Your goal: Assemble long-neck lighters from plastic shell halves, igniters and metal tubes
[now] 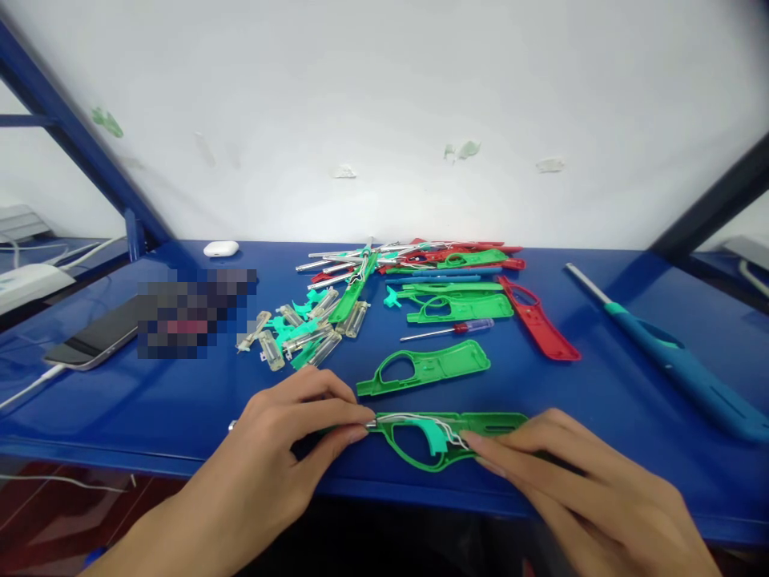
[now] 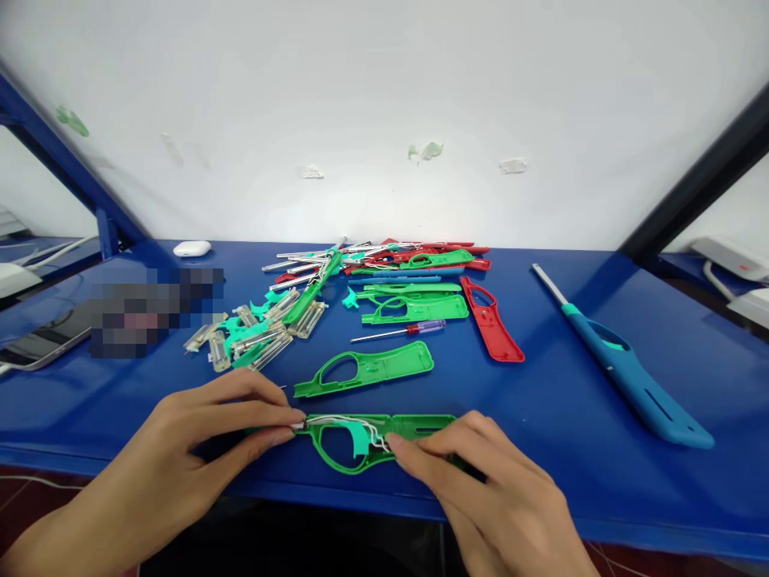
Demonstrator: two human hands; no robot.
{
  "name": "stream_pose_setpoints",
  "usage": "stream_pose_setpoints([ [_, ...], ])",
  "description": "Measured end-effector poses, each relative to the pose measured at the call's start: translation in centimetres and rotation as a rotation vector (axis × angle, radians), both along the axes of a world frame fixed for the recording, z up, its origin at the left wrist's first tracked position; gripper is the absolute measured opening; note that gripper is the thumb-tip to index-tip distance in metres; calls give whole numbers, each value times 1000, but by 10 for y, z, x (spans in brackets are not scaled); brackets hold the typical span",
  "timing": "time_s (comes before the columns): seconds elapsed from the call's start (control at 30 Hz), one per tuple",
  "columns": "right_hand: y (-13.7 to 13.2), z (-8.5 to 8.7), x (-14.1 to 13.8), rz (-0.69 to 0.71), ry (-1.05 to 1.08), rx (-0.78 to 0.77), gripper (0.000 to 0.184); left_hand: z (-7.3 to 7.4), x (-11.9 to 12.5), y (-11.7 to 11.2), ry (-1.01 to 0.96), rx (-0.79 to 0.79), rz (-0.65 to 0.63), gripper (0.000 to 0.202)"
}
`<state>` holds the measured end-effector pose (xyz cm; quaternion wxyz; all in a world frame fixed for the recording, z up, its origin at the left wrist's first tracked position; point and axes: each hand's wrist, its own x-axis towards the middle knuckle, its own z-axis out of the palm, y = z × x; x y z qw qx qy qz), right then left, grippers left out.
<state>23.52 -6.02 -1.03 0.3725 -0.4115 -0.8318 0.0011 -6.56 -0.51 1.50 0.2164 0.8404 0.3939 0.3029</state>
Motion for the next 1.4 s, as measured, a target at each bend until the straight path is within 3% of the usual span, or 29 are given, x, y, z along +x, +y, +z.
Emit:
stream_pose_setpoints([
  [0.43,0,1,0,2,16,-37,30,-6,2,3,-46,13,-28,27],
  [0.77,-3,-4,0,-28,30,-73,30,-3,1,5,38,20,-16,20],
  [1.07,-1,-14,4,-15,-293,-167,69,-4,-3,3,89,28,-2,21],
  [1.17,-1,-11,-2,-80,-239,-155,61,-5,-4,1,114,41,24,19],
  [1.3,0,-6,-15,-253,-130,-210,21,-4,-4,-1,131,74,47,19],
  [1.4,2,-9,-20,-282,-42,-198,19,-4,-3,-1,115,81,21,21],
])
